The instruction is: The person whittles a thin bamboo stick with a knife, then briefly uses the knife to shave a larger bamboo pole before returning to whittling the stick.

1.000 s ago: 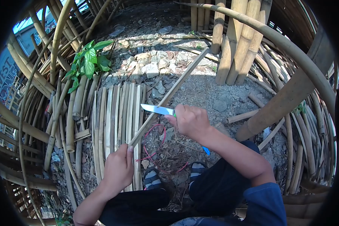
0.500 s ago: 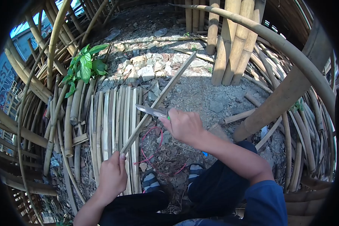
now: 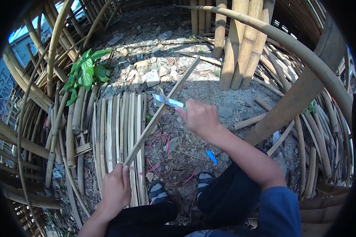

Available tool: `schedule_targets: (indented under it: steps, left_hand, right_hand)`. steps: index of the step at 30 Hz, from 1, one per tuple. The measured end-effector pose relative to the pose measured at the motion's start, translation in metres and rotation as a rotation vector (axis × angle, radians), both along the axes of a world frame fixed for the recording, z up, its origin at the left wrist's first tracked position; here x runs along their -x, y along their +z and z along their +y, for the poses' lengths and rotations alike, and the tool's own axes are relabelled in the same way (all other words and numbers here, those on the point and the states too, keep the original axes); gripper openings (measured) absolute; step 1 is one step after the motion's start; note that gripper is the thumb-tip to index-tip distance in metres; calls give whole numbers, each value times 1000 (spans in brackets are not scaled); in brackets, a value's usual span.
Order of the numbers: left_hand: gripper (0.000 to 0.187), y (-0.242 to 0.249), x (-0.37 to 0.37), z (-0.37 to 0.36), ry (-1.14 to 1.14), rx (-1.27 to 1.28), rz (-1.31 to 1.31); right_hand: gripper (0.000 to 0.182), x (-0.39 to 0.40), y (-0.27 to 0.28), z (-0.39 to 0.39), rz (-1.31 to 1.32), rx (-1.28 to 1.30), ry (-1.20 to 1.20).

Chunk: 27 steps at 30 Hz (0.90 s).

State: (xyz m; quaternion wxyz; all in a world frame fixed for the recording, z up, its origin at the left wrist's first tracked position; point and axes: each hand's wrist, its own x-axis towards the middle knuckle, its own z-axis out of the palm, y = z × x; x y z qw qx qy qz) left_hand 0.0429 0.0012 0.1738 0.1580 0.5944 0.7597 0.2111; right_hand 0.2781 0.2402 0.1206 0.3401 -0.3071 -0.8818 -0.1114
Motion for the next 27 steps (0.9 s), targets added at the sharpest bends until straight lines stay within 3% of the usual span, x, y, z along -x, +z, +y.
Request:
schedule_targets:
  steps: [1,5,7,10,11,13,14,15,17,22,24,25,27]
  left_hand:
    - [30,1,0,-5,4,34,-14]
    - [34,-9,6,-4,-30,-3,30]
    - [29,-9,6,-5,-22,6,9]
    - [29,-8,7,-2,-16,-18,-4]
    - [29,-9,7,-2,-18,-20,-3]
    - [29,-10,7,-7,-42,-80,21]
    - [29,-8,8,-9,-46,-69,24]
    - [29,-6,6,-8,-37,-60,11]
    - [29,-4,2,2,-22,-87,-13]
    - [31,-4,5,-4,-14,-76,-10]
    - [29,-7,5,-6,-37,-93,2]
    - [29,-7,4,-6,-36,-74,-7]
    - [29,-5,2,-7,-36,-47,-9]
  right_hand:
    - [38,-4,-4,7,33,-55,-78]
    - [39,10,-4,-18,31,188,-222]
    - [44,11,-6,-27,61,158,-187]
    - [44,18,-1,-65,44,96,155]
    - [44,16,-1,-57,45,93,153]
    - [42,4,-4,-19,50,149,-103]
    - [43,-15,-6,23,95,-154,26]
    - [43,-12,-8,16,95,-151,23]
    - [43,-1,-4,9,86,12,-132]
    - [42,11,2,-26,134,132,-166]
    - [43,14,5,-44,106,-47,159]
    - [43,13,5,-41,105,-48,161]
    - [45,9,5,-26,12,74,-120]
